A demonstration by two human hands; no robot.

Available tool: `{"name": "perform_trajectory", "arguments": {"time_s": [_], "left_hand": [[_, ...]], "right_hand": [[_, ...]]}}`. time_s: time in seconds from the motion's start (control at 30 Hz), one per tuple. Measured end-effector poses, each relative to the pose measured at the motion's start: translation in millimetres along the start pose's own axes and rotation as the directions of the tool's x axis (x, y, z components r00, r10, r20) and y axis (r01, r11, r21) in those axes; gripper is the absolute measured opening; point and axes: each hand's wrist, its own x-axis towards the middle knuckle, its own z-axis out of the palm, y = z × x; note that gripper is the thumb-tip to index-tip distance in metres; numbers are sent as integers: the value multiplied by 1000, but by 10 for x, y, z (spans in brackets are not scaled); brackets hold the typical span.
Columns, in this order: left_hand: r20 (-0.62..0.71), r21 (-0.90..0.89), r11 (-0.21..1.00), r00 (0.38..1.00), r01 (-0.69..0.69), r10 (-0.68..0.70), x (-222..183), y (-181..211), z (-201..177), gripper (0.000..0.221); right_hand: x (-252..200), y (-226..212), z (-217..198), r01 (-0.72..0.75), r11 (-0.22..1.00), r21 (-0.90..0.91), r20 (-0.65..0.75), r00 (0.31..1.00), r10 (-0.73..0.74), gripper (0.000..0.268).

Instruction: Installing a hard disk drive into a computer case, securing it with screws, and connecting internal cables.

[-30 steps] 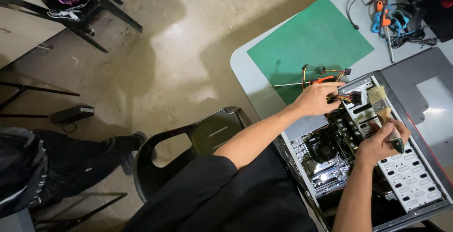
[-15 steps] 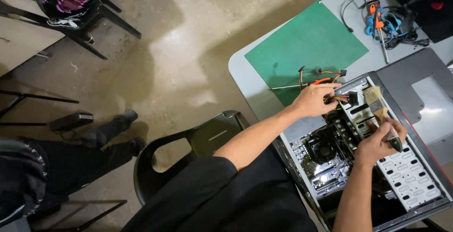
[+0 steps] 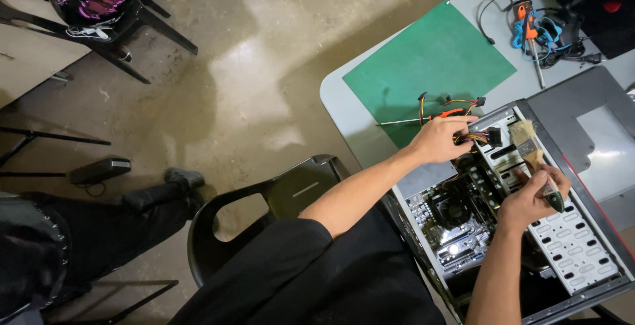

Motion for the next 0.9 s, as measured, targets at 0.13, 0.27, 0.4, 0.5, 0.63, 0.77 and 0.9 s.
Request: {"name": "perform_trajectory", "arguments": {"time_s": [0.13, 0.27, 0.4, 0.5, 0.63, 0.77, 0.9], "left_hand": [[-8, -5, 1000, 1000, 9, -9, -3, 1, 9, 30], [-23, 3, 1000, 1000, -11, 11, 4, -13, 18, 32], [2, 17, 1000, 1000, -5, 5, -3, -8, -3, 28], [24, 14, 1000, 1000, -12, 12, 4, -11, -6, 29], [45, 7, 1000, 999, -15, 15, -6, 15, -27, 27], [-140, -1, 988, 978, -157, 155, -105, 74, -66, 20], [-149, 8, 992, 981, -128, 128, -65, 21, -35, 18]], "right_hand": [[0, 13, -7, 4, 1000, 9, 5, 1000, -4, 13], [3, 42, -12, 1, 1000, 16, -4, 1000, -1, 12], [61, 75, -178, -25, 999, 36, 18, 1000, 25, 10], [138, 99, -689, -70, 994, -81, -93, 994, 62, 6], [-174, 607, -2272, -52, 921, -385, 99, 990, 97, 12], [-277, 832, -3022, -647, 746, -156, 290, 692, 661, 25], [-159, 744, -3186, -987, 96, 132, 645, 159, 747, 53]]}}
